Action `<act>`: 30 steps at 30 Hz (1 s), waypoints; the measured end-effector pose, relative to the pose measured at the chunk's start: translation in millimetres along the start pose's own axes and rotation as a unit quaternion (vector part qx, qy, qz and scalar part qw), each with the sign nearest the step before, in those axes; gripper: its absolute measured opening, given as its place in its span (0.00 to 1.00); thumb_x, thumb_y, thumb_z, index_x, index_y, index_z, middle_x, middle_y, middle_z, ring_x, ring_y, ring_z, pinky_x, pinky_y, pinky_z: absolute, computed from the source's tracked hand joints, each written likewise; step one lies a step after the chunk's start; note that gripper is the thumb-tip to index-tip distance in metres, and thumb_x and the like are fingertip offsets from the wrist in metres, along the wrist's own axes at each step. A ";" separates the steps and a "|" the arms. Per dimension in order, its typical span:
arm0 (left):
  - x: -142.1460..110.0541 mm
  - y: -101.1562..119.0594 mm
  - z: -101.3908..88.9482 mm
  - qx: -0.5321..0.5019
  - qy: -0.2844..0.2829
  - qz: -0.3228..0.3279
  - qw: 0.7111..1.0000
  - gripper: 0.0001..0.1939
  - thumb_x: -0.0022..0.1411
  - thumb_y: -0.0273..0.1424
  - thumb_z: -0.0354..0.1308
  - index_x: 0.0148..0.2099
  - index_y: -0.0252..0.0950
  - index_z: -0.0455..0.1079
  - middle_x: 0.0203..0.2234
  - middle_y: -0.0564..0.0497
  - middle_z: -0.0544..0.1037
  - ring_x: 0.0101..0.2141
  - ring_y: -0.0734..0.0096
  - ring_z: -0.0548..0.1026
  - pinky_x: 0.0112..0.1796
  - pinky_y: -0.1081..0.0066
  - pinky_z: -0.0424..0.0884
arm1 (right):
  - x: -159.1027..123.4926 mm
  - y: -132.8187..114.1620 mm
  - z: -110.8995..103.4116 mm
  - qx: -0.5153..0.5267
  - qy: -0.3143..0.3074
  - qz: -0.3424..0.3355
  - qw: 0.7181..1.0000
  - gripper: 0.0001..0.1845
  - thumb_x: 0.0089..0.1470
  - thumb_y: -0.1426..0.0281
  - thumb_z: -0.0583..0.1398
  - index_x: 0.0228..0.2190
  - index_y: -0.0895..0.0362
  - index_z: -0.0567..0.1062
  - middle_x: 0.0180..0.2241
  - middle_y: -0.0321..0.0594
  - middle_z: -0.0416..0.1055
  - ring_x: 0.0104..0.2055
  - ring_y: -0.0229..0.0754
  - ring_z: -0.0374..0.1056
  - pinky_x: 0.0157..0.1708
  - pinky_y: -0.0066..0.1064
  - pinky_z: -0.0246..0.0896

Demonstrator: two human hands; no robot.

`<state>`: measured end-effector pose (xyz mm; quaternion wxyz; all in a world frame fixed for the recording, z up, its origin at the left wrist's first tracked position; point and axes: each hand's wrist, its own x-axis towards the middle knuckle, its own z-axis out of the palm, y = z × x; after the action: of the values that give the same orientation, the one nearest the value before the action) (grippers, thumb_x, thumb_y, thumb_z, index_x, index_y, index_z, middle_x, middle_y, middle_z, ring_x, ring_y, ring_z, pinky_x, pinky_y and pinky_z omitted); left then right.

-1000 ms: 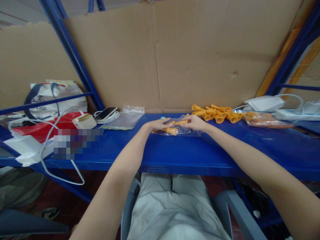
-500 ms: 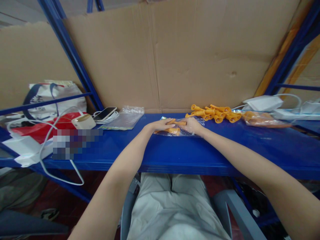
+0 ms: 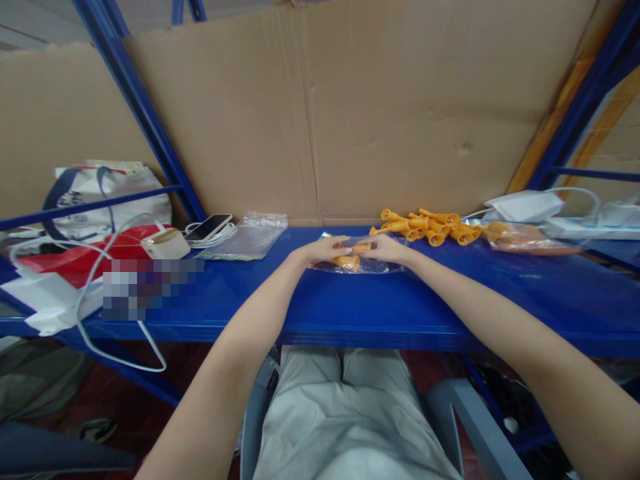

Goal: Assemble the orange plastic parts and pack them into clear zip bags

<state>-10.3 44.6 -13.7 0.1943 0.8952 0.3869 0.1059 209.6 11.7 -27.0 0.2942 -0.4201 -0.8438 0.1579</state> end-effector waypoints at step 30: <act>-7.9 0.1 -6.1 -0.054 0.058 -0.053 0.995 0.26 0.66 0.38 0.52 0.64 0.36 0.65 0.57 0.48 0.74 0.58 0.60 0.70 0.58 0.66 0.64 | -6.1 15.4 -26.7 -0.270 0.192 0.112 0.937 0.21 0.54 0.77 0.52 0.45 0.62 0.78 0.49 0.54 0.74 0.54 0.54 0.67 0.55 0.43 0.61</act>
<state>-17.6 40.3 -8.5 0.2248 0.8541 0.4379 0.1679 238.8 16.5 -16.4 0.3068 -0.5976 -0.7297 -0.1277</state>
